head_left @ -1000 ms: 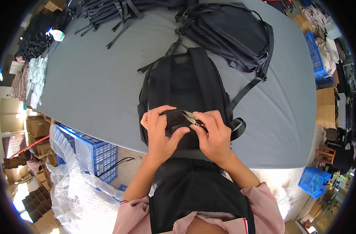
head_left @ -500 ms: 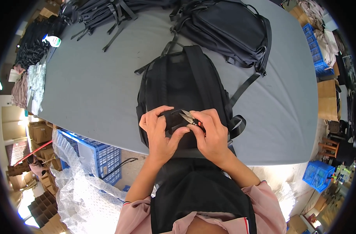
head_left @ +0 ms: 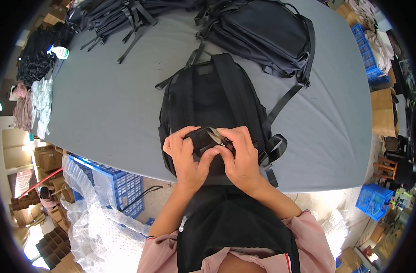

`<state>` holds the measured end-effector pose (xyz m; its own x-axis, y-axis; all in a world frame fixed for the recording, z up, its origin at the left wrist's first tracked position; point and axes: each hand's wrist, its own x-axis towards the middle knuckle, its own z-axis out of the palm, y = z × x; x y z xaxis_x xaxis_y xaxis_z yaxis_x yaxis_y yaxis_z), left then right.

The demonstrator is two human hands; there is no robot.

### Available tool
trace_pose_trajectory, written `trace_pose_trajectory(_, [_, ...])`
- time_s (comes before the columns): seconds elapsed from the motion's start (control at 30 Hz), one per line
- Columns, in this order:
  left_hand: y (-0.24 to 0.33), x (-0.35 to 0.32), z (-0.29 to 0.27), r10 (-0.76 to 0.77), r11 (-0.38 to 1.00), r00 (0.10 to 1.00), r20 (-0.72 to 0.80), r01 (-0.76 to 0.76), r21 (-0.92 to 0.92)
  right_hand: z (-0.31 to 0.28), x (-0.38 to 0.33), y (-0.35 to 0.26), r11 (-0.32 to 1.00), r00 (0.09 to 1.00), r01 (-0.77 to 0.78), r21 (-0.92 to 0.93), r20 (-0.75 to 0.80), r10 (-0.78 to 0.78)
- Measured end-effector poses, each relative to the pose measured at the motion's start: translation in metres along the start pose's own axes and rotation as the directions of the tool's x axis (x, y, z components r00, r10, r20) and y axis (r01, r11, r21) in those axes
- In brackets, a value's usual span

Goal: Trimming excess threads and inspecting black backpacks at a manufacturing workstation using clippers.

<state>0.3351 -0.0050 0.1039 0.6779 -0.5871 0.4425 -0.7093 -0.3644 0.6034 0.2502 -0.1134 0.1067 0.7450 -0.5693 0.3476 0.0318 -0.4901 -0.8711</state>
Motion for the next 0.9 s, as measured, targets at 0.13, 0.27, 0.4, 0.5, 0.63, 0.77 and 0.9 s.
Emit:
trace_pose_trajectory(0.13, [-0.001,0.002,-0.003,-0.054,0.996,0.998,0.02,0.055,-0.063,-0.005,0.006,0.0,0.977,0.985,-0.13,0.168,0.132,0.109])
trace_pose_trajectory(0.27, [0.005,0.0,-0.005,-0.013,0.998,0.995,0.095,0.018,-0.053,-0.005,0.013,-0.001,0.529,0.848,-0.517,0.673,0.318,0.424])
trace_pose_trajectory(0.4, [0.0,0.0,-0.004,-0.106,0.982,0.991,0.085,0.117,-0.145,-0.014,0.006,0.003,0.898,0.959,-0.281,0.339,0.125,0.254])
trace_pose_trajectory(0.5, [0.0,0.003,-0.005,-0.105,0.982,0.989,0.106,0.12,-0.149,-0.018,0.006,0.002,0.997,0.996,-0.043,0.071,0.085,0.037])
trace_pose_trajectory(0.63, [0.001,0.003,-0.003,-0.108,0.982,0.99,0.086,0.12,-0.145,-0.013,0.004,0.004,0.996,0.998,0.048,-0.073,0.035,-0.046])
trace_pose_trajectory(0.77, [0.001,0.003,-0.002,-0.114,0.978,0.989,0.099,0.129,-0.163,-0.011,0.006,0.007,0.981,0.992,0.129,-0.144,0.018,-0.128])
trace_pose_trajectory(0.9, [0.0,0.002,-0.002,-0.119,0.973,0.988,0.1,0.136,-0.185,-0.01,0.006,0.007,0.99,0.994,0.113,-0.086,0.014,-0.112])
